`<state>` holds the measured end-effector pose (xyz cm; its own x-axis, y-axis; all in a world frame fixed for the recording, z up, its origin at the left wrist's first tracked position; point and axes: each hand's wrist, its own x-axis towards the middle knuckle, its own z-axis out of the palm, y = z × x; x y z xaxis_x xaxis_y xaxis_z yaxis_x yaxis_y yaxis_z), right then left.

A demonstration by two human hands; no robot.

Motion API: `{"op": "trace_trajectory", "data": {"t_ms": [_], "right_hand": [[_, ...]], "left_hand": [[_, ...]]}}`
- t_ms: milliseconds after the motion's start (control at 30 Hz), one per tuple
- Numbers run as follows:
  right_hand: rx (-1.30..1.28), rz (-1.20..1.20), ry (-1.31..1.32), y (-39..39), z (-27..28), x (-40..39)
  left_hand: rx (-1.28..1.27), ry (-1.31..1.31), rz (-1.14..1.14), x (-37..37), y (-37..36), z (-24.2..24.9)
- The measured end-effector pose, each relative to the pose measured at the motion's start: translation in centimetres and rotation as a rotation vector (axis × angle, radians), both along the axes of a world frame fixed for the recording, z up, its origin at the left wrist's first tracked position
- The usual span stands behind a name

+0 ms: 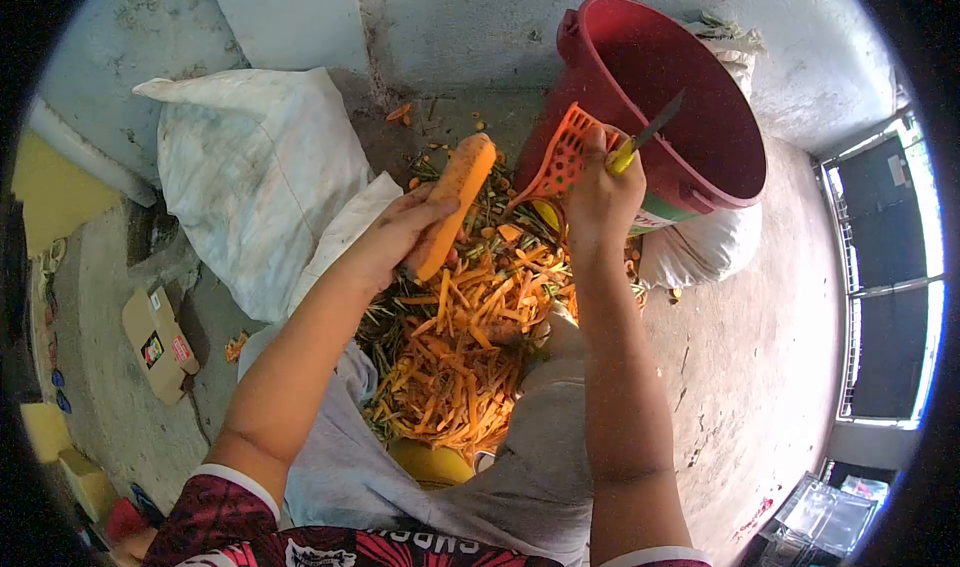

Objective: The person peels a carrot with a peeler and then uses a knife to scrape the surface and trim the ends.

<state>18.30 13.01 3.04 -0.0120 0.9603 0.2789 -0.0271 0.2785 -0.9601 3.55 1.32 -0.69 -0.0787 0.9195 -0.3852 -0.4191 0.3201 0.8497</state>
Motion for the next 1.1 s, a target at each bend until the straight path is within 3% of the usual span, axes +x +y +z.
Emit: {"op": "trace_trajectory", "data": {"t_ms": [267, 533, 700, 800, 967, 1100], "right_hand": [[-0.097, 0.048, 0.016, -0.4, -0.6, -1.0], [-0.108, 0.039, -0.189, -1.4, -0.2, -2.0], [-0.151, 0.073, -0.117, -2.7, -0.1, -3.3], [-0.044, 0.097, -0.097, -4.4, -0.1, -4.3], [0.008, 0.105, -0.322, -6.2, -0.5, -5.2], [0.009, 0.05, -0.362, -6.8, 0.0, -5.6]], "left_hand": [[-0.067, -0.477, 0.128, -0.5, 0.3, -0.1], [-0.071, -0.463, 0.151, -0.4, 0.3, -0.7], [-0.08, -0.541, 0.121, -0.1, -0.1, 0.1], [-0.055, -0.573, 0.079, -0.1, -0.1, -0.6], [-0.116, -0.573, 0.185, 1.1, -0.4, 1.2], [-0.107, -0.644, 0.113, 0.7, -0.5, 0.1]]}}
